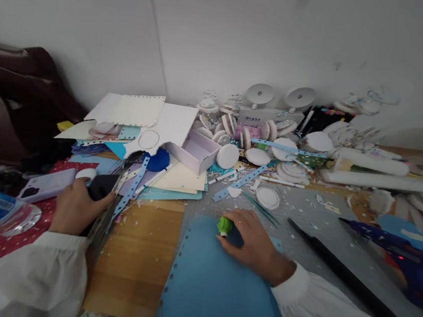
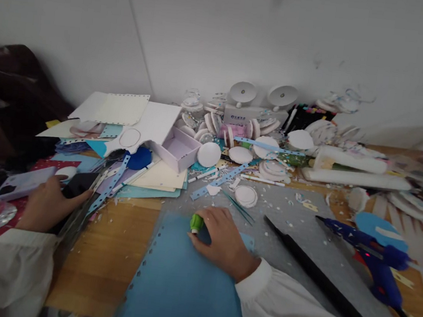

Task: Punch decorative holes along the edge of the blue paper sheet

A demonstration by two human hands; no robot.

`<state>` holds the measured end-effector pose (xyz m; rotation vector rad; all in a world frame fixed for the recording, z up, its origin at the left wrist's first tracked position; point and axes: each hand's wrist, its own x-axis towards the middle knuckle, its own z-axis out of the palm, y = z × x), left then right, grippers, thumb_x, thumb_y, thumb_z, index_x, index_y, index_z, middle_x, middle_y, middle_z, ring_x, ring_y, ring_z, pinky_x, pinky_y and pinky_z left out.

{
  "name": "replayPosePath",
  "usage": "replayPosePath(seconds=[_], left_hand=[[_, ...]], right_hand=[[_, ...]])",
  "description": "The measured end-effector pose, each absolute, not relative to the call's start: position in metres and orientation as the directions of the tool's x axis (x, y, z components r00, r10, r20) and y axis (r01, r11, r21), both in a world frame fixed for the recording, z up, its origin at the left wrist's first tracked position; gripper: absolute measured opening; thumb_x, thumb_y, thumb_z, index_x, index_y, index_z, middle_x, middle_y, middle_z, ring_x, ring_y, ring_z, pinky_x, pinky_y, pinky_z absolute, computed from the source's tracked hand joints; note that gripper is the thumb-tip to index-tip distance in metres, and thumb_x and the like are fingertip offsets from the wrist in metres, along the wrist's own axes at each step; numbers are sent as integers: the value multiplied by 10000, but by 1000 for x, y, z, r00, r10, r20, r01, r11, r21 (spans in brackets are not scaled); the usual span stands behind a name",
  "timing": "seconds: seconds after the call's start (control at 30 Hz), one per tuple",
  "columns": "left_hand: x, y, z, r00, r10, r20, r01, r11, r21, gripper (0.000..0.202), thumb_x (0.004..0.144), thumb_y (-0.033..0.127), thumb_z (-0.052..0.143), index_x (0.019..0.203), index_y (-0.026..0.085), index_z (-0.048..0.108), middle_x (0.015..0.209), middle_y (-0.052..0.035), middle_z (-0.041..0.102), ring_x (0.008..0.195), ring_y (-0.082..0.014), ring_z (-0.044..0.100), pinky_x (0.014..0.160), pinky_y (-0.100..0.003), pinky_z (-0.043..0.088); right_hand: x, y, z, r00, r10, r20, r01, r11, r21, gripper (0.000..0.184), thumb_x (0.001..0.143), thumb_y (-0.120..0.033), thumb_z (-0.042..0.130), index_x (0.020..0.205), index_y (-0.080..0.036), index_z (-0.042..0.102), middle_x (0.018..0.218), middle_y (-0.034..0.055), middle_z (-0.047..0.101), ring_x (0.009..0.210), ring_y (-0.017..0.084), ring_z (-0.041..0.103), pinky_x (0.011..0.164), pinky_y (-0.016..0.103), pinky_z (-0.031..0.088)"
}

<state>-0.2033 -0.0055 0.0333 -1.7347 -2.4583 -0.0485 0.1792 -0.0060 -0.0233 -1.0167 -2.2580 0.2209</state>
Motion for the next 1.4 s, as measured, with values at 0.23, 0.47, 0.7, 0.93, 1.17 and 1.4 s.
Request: replayPosePath(seconds=[0.23, 0.47, 0.7, 0.93, 1.17, 1.4], left_hand=[[-208, -5, 36, -391, 916, 87, 919, 385, 83, 718, 775, 645, 462, 1165, 48, 371, 1077, -201, 575, 992, -359, 592, 750, -368, 471], [-207, -10, 34, -390, 916, 92, 919, 380, 109, 791, 776, 653, 458, 1210, 2, 337, 1143, -249, 550, 1027, -354, 580, 770, -369, 476], [-216, -15, 23, -422, 896, 139, 904, 404, 137, 785, 715, 631, 507, 1243, 66, 375, 1133, -229, 573, 1032, -450, 561, 779, -479, 456], [-218, -16, 16, -422, 885, 197, 902, 389, 185, 795, 684, 653, 529, 1276, 154, 347, 967, -154, 646, 986, -459, 585, 684, -469, 452], [-218, -16, 13, -390, 872, 295, 917, 339, 209, 722, 621, 642, 606, 1158, 190, 433, 750, -104, 651, 892, -464, 606, 584, -403, 399], [-212, -16, 17, -436, 862, 257, 900, 409, 152, 741, 644, 655, 560, 1174, 161, 404, 808, -129, 642, 892, -463, 602, 604, -430, 427]], right_hand=[[179, -5, -22, -510, 711, 483, 610, 696, -380, 292, 759, -234, 632, 1024, -177, 523, 932, 87, 650, 897, 249, 590, 796, 416, 468], [179, -6, -19, -510, 721, 469, 607, 688, -397, 274, 762, -225, 634, 1009, -183, 527, 933, 87, 648, 894, 246, 586, 798, 411, 463], [181, -5, -23, -511, 725, 462, 597, 686, -415, 282, 770, -236, 624, 1030, -197, 524, 958, 91, 647, 910, 254, 580, 811, 417, 453], [181, -5, -25, -515, 735, 441, 600, 677, -427, 281, 768, -224, 626, 1028, -195, 524, 961, 86, 644, 912, 253, 577, 815, 415, 444], [181, -5, -22, -522, 723, 453, 574, 691, -440, 299, 769, -232, 627, 1045, -200, 515, 954, 79, 642, 921, 247, 573, 818, 416, 446], [181, -5, -21, -535, 725, 435, 581, 689, -434, 306, 777, -231, 631, 1049, -195, 497, 965, 88, 635, 934, 252, 562, 826, 424, 440]])
